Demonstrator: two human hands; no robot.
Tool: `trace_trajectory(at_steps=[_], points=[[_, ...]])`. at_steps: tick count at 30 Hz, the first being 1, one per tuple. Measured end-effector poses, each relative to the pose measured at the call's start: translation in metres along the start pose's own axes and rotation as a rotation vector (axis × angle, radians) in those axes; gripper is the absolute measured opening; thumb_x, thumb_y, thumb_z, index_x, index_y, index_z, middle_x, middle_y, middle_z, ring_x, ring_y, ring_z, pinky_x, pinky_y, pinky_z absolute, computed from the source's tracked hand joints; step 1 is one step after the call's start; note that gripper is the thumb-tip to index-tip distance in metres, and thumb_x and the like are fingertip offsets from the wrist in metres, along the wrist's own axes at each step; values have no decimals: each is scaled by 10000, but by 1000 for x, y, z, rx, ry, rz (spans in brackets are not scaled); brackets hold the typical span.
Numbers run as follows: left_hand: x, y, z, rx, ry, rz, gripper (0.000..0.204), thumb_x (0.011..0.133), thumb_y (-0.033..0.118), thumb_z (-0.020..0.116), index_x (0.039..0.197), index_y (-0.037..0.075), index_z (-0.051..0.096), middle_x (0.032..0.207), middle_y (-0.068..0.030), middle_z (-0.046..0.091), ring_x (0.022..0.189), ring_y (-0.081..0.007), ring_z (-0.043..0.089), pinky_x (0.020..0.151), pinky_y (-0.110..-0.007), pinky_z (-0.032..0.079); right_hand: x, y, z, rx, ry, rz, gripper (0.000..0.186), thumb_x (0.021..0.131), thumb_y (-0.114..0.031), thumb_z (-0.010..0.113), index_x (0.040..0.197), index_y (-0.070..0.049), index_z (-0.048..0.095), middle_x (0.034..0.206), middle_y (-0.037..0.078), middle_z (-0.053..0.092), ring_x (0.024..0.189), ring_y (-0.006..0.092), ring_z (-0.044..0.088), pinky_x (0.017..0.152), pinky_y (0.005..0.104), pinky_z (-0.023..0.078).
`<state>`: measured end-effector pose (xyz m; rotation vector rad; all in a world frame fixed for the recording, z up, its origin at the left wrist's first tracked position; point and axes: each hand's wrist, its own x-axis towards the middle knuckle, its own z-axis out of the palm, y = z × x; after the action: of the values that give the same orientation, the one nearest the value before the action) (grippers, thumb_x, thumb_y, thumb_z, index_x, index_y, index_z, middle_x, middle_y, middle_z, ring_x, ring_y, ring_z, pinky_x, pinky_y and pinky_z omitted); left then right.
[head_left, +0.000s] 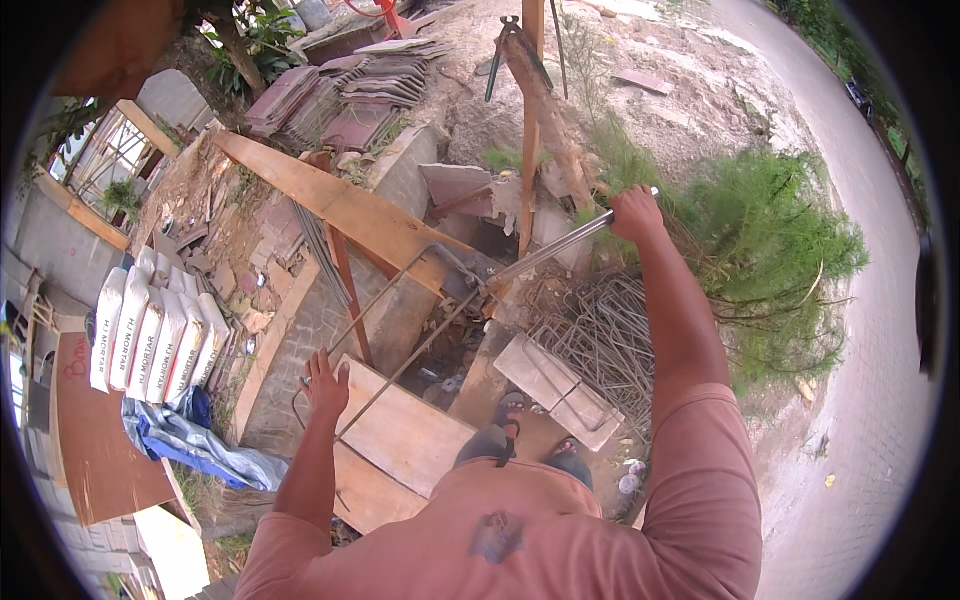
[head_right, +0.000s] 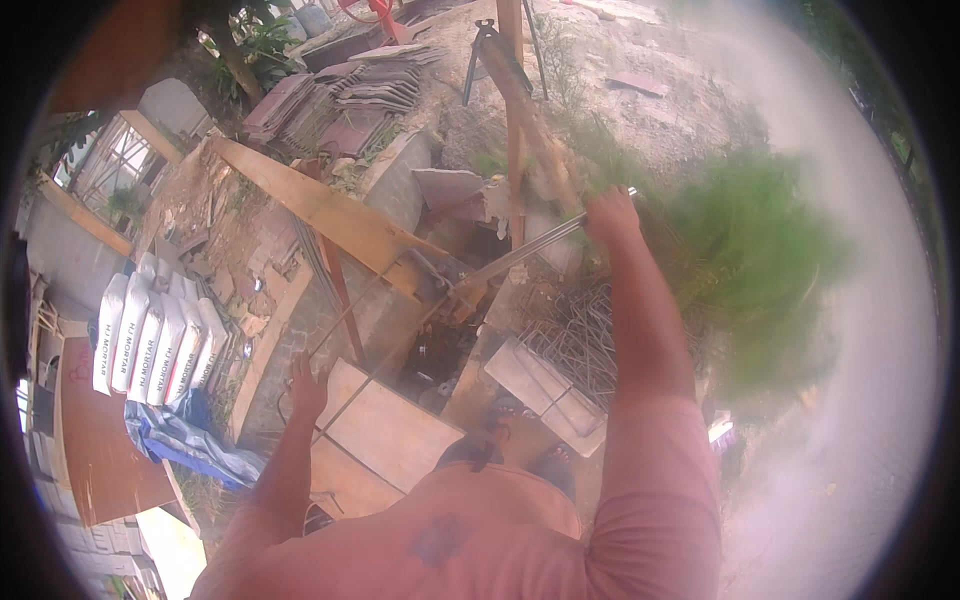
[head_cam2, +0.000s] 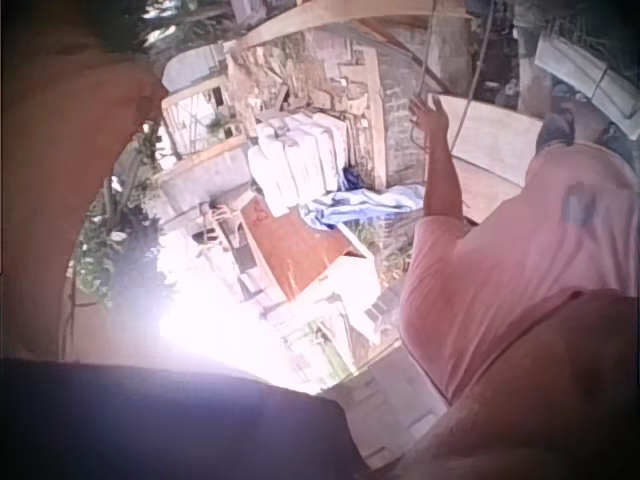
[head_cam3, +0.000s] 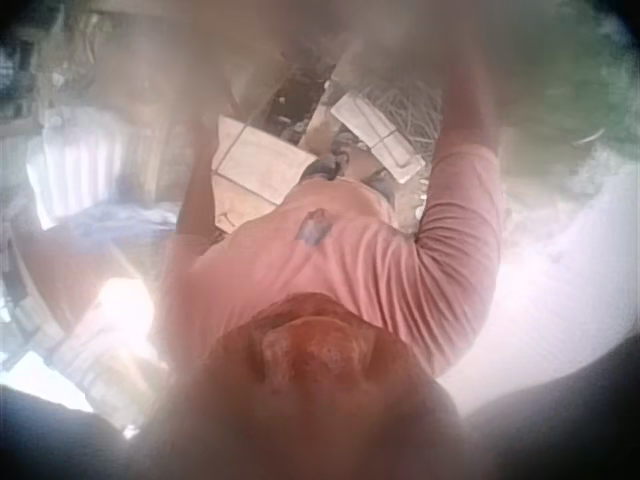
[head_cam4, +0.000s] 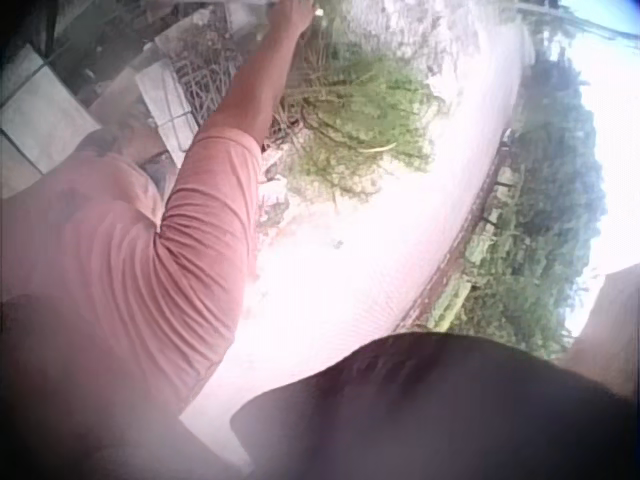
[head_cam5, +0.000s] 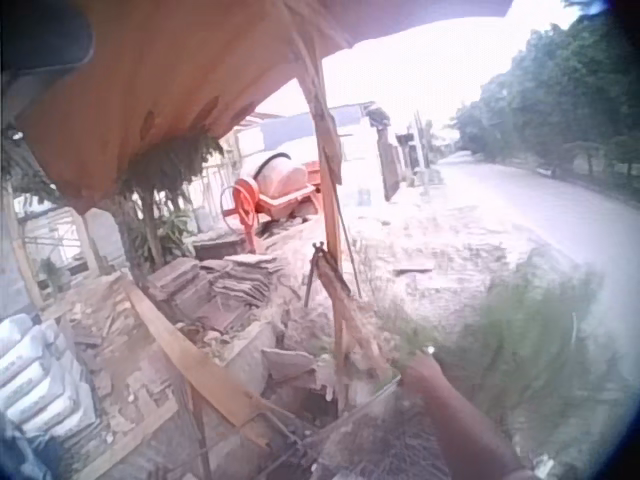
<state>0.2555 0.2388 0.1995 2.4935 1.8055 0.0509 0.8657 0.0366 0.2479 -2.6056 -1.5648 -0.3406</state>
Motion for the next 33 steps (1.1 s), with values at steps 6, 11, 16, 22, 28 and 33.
trace_trajectory(at_steps=[6,11,16,22,28,33], points=[[-70,-109,6,-151,1,-199,766,920,406,530,1517,118,146,1560,-189,160,1422,-379,213,1086,-621,223,4,-5,6,45,-47,26,104,691,-190,643,739,-106,682,817,127,667,931,310,608,920,431,410],[-73,-122,41,-221,144,-194,740,917,295,537,1492,19,161,1516,-235,242,1370,-404,304,1087,-478,316,-7,-11,-4,48,-61,34,118,703,-195,641,767,-107,686,845,128,670,953,324,605,915,449,421],[-65,-112,39,-353,129,-214,698,913,250,525,1470,-23,206,1405,-252,426,1298,-393,416,1065,-432,348,-27,0,-8,-9,-65,112,152,731,-232,667,790,-94,690,866,130,672,961,334,604,913,475,422],[-56,-128,60,-530,211,-215,677,896,236,515,1457,-29,242,1326,-249,508,1215,-388,501,1020,-431,385,-140,-47,-21,0,5,330,239,776,-292,657,823,-60,694,885,154,688,877,356,646,815,486,468],[-51,-92,41,-604,222,-154,657,867,191,511,1436,-38,275,1259,-270,547,1162,-406,536,987,-442,412,-292,-182,-55,219,-25,603,343,834,-356,623,839,-13,627,833,207,668,835,401,643,751,504,495],[-23,-145,94,-809,363,-122,641,869,159,506,1433,-42,277,1292,-311,497,1127,-407,553,942,-440,455,-312,-284,-97,416,-89,670,399,908,-406,538,934,-11,585,925,234,663,903,422,633,800,503,485]])
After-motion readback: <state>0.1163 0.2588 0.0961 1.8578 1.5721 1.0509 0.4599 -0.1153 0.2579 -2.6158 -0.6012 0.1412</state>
